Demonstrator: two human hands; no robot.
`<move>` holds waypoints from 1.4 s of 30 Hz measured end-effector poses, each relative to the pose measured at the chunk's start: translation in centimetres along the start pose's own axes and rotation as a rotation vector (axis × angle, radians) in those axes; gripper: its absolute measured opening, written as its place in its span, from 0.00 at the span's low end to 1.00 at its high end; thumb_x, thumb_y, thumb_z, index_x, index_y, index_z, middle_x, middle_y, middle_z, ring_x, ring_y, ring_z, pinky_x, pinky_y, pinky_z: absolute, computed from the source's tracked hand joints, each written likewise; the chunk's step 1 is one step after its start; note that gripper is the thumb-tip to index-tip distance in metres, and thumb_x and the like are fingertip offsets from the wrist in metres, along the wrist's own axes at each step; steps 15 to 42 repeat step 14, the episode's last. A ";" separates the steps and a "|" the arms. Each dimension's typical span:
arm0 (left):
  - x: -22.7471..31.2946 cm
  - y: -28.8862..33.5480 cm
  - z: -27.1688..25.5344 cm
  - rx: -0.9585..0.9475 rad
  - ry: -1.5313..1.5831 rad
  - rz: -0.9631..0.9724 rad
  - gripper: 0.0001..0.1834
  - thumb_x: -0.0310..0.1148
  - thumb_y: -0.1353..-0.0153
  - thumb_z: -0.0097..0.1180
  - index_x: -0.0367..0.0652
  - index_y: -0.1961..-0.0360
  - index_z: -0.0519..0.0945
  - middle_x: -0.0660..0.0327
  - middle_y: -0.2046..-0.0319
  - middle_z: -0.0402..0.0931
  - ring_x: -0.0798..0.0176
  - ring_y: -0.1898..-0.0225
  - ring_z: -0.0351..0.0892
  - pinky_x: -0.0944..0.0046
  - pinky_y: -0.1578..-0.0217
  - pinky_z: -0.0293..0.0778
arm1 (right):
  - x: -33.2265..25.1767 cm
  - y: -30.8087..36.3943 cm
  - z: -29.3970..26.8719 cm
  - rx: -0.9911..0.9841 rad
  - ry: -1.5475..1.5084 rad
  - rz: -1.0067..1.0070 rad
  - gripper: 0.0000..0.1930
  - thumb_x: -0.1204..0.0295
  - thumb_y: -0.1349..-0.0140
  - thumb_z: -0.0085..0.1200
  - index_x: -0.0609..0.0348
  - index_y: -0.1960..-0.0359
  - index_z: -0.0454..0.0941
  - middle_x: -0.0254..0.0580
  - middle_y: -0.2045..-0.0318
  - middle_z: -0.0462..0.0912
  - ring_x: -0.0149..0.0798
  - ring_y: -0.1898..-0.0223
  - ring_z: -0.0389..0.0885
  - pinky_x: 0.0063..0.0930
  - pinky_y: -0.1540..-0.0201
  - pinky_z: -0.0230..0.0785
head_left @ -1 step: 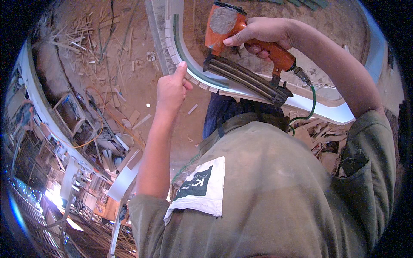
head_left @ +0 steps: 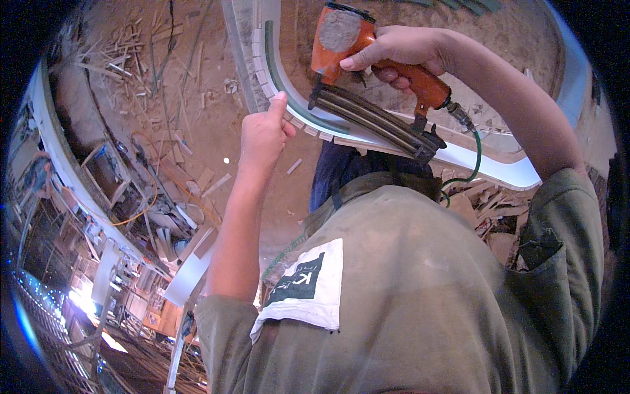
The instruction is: The person applies adhesive to green trim strips and uses a nail gun to fasten them along the curved edge of a white bathtub frame. They repeatedly pick up strips, apply glue, position them, and nail them in place.
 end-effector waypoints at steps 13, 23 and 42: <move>0.0 -0.4 0.7 -0.073 -0.085 -0.004 0.35 0.61 0.33 0.55 0.38 0.82 0.79 0.66 0.91 0.66 0.69 0.91 0.63 0.66 0.87 0.56 | -0.5 0.0 0.4 0.024 0.028 0.001 0.27 0.49 0.39 0.68 0.63 0.57 0.78 0.28 0.84 0.72 0.24 0.87 0.72 0.20 0.84 0.66; 0.1 -0.3 0.7 -0.072 -0.054 -0.032 0.36 0.62 0.33 0.55 0.38 0.82 0.79 0.66 0.91 0.66 0.69 0.91 0.64 0.65 0.87 0.57 | -0.5 0.0 0.3 0.025 0.028 0.002 0.27 0.49 0.39 0.68 0.63 0.57 0.78 0.28 0.84 0.72 0.24 0.87 0.72 0.20 0.84 0.66; 0.1 -0.3 0.7 -0.072 -0.054 -0.032 0.36 0.62 0.33 0.55 0.38 0.82 0.79 0.66 0.91 0.66 0.69 0.91 0.64 0.65 0.87 0.57 | -0.5 0.0 0.3 0.025 0.028 0.002 0.27 0.49 0.39 0.68 0.63 0.57 0.78 0.28 0.84 0.72 0.24 0.87 0.72 0.20 0.84 0.66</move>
Point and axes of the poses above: each hand's wrist, its own y-axis away from the middle knuckle, its own z-axis out of the palm, x = y × z, the point moved 2 cm from there along -y, towards the middle knuckle
